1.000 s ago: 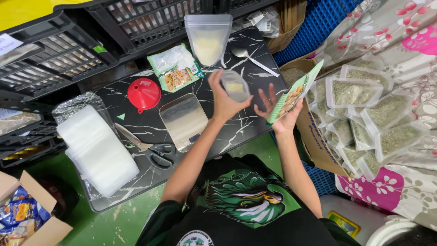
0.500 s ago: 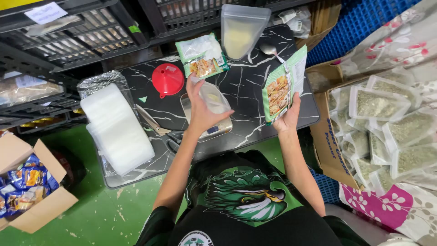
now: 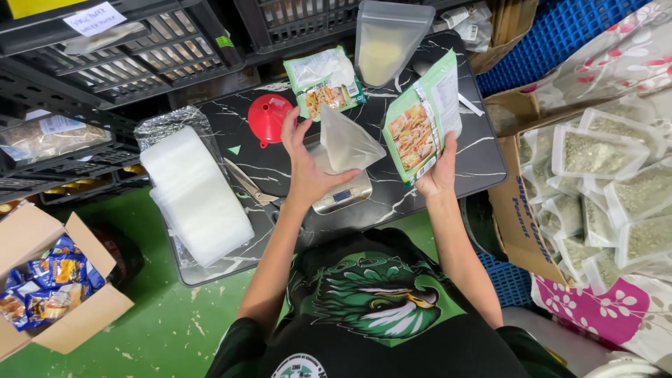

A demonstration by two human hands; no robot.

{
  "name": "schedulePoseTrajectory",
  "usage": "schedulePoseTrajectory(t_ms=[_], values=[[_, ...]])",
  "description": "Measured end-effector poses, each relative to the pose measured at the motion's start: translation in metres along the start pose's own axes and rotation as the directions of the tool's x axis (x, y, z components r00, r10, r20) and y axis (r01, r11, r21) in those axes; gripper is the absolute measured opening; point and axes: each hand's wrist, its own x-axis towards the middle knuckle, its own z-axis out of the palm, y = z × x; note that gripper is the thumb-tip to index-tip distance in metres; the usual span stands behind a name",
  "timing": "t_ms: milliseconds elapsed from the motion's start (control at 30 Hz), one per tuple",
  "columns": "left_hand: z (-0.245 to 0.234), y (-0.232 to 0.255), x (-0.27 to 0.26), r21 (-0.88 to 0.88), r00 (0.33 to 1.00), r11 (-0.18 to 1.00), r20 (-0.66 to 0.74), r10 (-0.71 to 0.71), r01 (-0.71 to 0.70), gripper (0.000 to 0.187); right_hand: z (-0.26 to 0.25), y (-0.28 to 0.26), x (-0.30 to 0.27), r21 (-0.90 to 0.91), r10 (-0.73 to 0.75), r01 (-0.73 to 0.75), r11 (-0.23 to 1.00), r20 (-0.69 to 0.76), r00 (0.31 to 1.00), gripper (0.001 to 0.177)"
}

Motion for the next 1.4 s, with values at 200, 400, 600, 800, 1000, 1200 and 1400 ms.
schedulePoseTrajectory(t_ms=[200,400,600,800,1000,1200,1400], values=[[-0.001,-0.019,-0.011,-0.017,0.998,0.998,0.020,-0.056,0.057,0.115,0.020,0.005,0.000,0.039,-0.016,0.016,0.999,-0.008,1.000,0.091],[-0.013,-0.032,-0.006,0.006,0.975,0.999,-0.221,0.033,-0.033,0.035,0.048,0.004,-0.006,0.029,-0.043,0.043,0.999,-0.007,0.999,0.098],[-0.015,-0.040,-0.016,0.036,0.980,0.996,-0.187,-0.069,0.077,0.038,0.049,0.004,-0.004,-0.017,-0.048,0.049,0.999,0.014,0.999,0.099],[0.006,-0.027,-0.010,-0.002,0.997,0.997,-0.027,0.075,-0.075,0.126,0.049,-0.005,-0.004,-0.016,-0.062,0.062,0.998,0.021,0.998,0.100],[0.054,-0.019,0.004,0.118,0.996,0.990,-0.043,0.080,-0.074,0.158,0.057,-0.013,-0.013,-0.044,-0.062,0.063,0.997,0.025,0.998,0.101],[0.088,-0.050,-0.009,0.155,0.977,0.987,-0.199,0.075,-0.044,0.134,0.060,-0.031,-0.018,-0.122,-0.048,0.058,0.991,0.086,0.995,0.102],[0.071,-0.062,-0.023,-0.031,0.991,0.997,-0.119,0.065,-0.070,0.128,0.077,-0.039,-0.034,-0.261,-0.049,0.082,0.962,0.132,0.990,0.096]])
